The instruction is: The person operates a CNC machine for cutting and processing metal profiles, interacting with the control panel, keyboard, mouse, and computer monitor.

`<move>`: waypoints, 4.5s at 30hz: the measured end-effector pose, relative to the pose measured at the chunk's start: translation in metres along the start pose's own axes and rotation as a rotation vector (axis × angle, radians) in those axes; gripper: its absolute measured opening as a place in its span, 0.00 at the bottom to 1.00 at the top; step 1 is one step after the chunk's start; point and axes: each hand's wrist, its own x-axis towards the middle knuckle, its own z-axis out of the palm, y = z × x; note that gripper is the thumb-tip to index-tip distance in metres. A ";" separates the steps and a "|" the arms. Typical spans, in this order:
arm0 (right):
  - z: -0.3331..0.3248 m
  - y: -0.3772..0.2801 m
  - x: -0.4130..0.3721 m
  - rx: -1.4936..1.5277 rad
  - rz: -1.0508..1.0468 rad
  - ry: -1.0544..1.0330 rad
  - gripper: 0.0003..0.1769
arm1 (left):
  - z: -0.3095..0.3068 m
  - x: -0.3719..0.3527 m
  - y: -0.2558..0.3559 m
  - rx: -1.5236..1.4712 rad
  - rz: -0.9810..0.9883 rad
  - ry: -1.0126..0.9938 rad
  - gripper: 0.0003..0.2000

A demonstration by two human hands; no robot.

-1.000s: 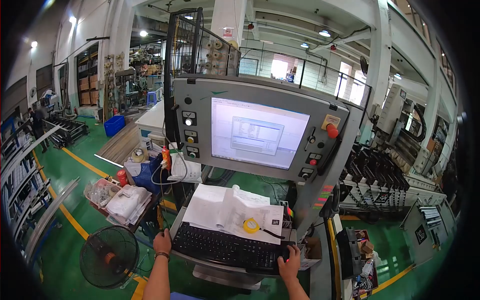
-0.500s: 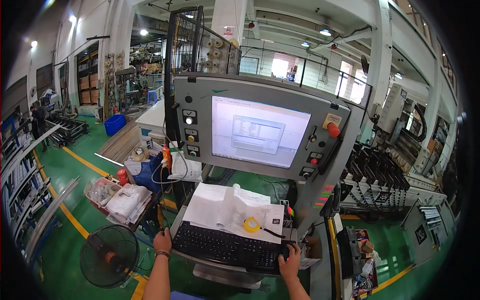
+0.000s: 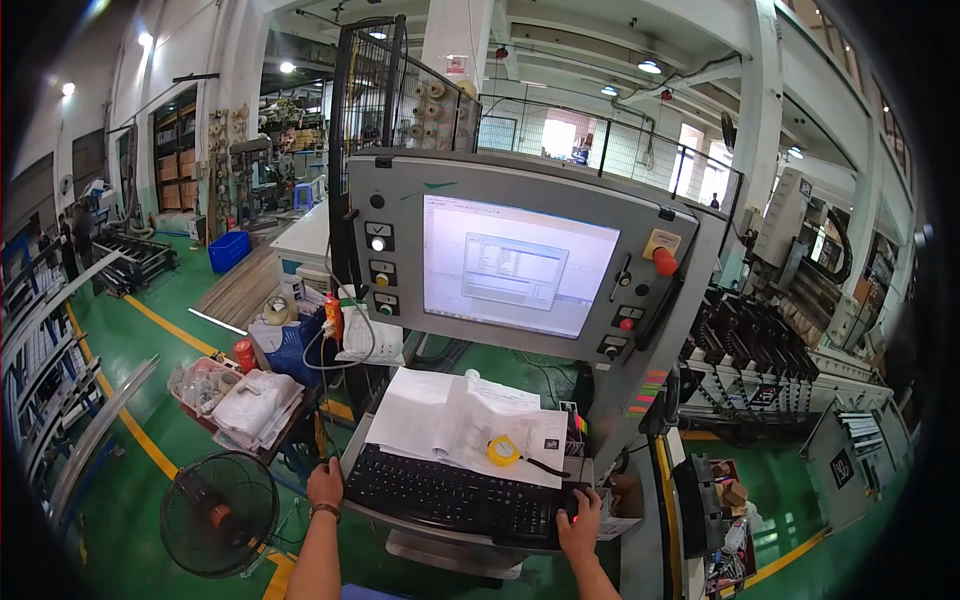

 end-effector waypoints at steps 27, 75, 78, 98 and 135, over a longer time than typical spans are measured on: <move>-0.001 -0.001 -0.002 0.003 0.025 -0.025 0.33 | 0.006 0.002 -0.005 -0.003 0.005 0.042 0.28; 0.004 0.000 0.001 -0.026 0.015 0.107 0.30 | 0.023 0.019 -0.017 -0.014 0.095 0.067 0.30; 0.003 -0.003 0.001 -0.007 -0.002 0.131 0.30 | 0.023 0.020 -0.016 -0.018 0.096 0.068 0.30; 0.004 -0.003 0.001 -0.018 0.018 0.098 0.30 | 0.022 0.021 -0.020 -0.028 0.103 0.056 0.29; 0.003 -0.068 -0.037 -0.182 -0.158 -0.008 0.11 | 0.026 0.027 -0.026 0.005 0.150 0.059 0.32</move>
